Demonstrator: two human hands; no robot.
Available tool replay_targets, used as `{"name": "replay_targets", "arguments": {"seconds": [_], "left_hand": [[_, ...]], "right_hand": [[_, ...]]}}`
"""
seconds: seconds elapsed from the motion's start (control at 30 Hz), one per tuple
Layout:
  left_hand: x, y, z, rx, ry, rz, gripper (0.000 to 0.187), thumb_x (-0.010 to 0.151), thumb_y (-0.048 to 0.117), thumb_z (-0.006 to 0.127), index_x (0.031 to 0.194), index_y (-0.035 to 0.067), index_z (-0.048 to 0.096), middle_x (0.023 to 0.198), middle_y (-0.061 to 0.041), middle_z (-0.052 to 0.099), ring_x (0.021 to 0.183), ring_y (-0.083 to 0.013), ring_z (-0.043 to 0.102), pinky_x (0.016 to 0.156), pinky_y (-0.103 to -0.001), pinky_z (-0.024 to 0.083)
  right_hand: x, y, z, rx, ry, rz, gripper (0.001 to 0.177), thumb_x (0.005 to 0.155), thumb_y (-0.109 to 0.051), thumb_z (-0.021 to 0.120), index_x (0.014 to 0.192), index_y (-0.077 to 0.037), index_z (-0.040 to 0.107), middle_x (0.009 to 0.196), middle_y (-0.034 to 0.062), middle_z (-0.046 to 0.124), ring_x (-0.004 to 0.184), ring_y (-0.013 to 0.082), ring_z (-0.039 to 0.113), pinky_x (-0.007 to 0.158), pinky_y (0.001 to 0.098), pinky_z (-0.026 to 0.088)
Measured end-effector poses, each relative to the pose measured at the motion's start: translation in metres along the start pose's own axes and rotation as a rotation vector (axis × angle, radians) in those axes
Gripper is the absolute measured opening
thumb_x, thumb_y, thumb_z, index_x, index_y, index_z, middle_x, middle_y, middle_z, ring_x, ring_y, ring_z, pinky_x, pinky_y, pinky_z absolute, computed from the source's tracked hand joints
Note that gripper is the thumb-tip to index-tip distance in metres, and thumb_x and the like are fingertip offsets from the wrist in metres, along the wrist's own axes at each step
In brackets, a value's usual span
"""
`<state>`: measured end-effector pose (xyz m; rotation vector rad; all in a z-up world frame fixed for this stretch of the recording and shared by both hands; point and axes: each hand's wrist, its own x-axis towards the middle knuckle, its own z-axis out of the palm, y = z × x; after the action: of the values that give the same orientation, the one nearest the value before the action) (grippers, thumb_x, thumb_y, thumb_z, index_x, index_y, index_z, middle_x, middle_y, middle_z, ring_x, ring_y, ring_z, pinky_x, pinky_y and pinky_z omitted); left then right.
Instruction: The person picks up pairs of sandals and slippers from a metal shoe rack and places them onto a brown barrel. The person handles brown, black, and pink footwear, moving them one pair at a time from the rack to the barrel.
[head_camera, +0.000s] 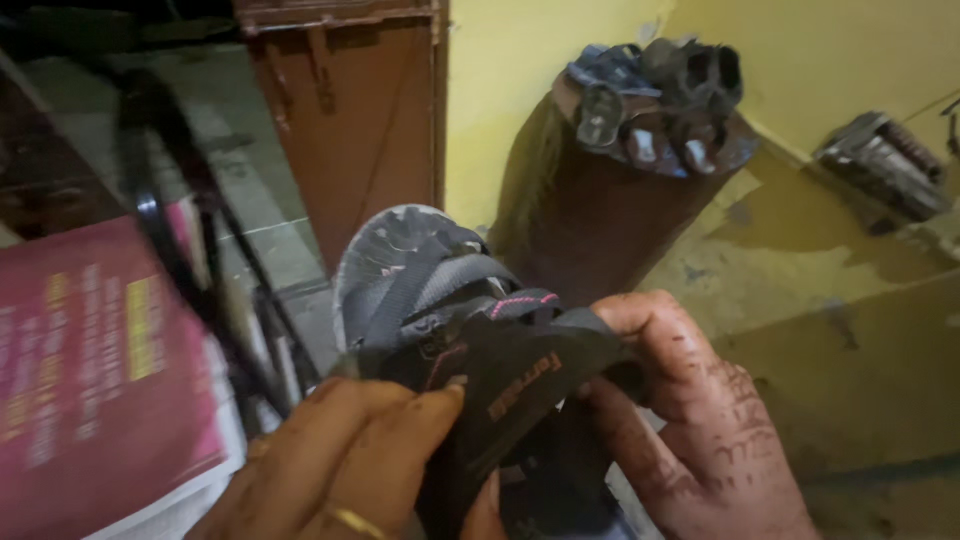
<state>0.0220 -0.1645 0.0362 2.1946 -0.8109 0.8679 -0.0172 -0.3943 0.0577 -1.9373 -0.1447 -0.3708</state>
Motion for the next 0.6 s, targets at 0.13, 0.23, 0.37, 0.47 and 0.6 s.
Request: {"name": "replay_targets", "arguments": {"seconds": [0.13, 0.23, 0.37, 0.47, 0.6], "left_hand": [[0.038, 0.032, 0.061, -0.039, 0.146, 0.018, 0.044, 0.071, 0.025, 0.083, 0.110, 0.012, 0.068, 0.101, -0.011, 0.068, 0.090, -0.0272, 0.074, 0.083, -0.040, 0.060], [0.061, 0.042, 0.100, -0.193, -0.013, -0.071, 0.044, 0.071, 0.023, 0.085, 0.111, 0.011, 0.070, 0.098, -0.007, 0.071, 0.085, -0.0207, 0.075, 0.078, -0.037, 0.060], [0.090, 0.059, 0.157, -0.324, -0.059, -0.078, 0.042, 0.072, 0.021, 0.083, 0.111, 0.009, 0.071, 0.099, -0.007, 0.071, 0.085, -0.0189, 0.076, 0.077, -0.034, 0.060], [0.110, 0.058, 0.192, -0.290, -0.133, -0.121, 0.038, 0.072, 0.021, 0.082, 0.109, 0.011, 0.074, 0.099, -0.005, 0.071, 0.084, -0.0170, 0.075, 0.076, -0.033, 0.058], [0.143, 0.049, 0.241, -0.261, -0.155, -0.067, 0.035, 0.078, 0.025, 0.080, 0.109, 0.011, 0.073, 0.100, -0.005, 0.071, 0.087, -0.0199, 0.074, 0.077, -0.035, 0.057]], "right_hand": [[0.015, 0.039, -0.055, -0.095, 0.076, 0.057, 0.030, 0.097, 0.001, 0.064, 0.127, -0.005, 0.059, 0.102, 0.0073, 0.074, 0.096, 0.0081, 0.063, 0.085, 0.0252, 0.054], [0.026, 0.063, -0.096, -0.166, 0.109, 0.129, 0.029, 0.098, -0.001, 0.066, 0.127, -0.006, 0.059, 0.100, 0.0059, 0.070, 0.090, 0.0066, 0.064, 0.078, 0.0248, 0.057], [0.052, 0.088, -0.137, -0.140, 0.146, 0.132, 0.027, 0.093, 0.000, 0.063, 0.119, -0.006, 0.057, 0.099, 0.0053, 0.076, 0.090, 0.0059, 0.066, 0.076, 0.0247, 0.056], [0.074, 0.105, -0.157, -0.153, 0.177, 0.155, 0.026, 0.092, 0.000, 0.063, 0.117, -0.006, 0.058, 0.097, 0.0058, 0.078, 0.091, 0.0064, 0.068, 0.079, 0.0254, 0.057], [0.105, 0.136, -0.180, -0.184, 0.244, 0.184, 0.030, 0.090, 0.000, 0.063, 0.119, -0.006, 0.055, 0.098, 0.0057, 0.079, 0.091, 0.0057, 0.068, 0.078, 0.0255, 0.057]]}}
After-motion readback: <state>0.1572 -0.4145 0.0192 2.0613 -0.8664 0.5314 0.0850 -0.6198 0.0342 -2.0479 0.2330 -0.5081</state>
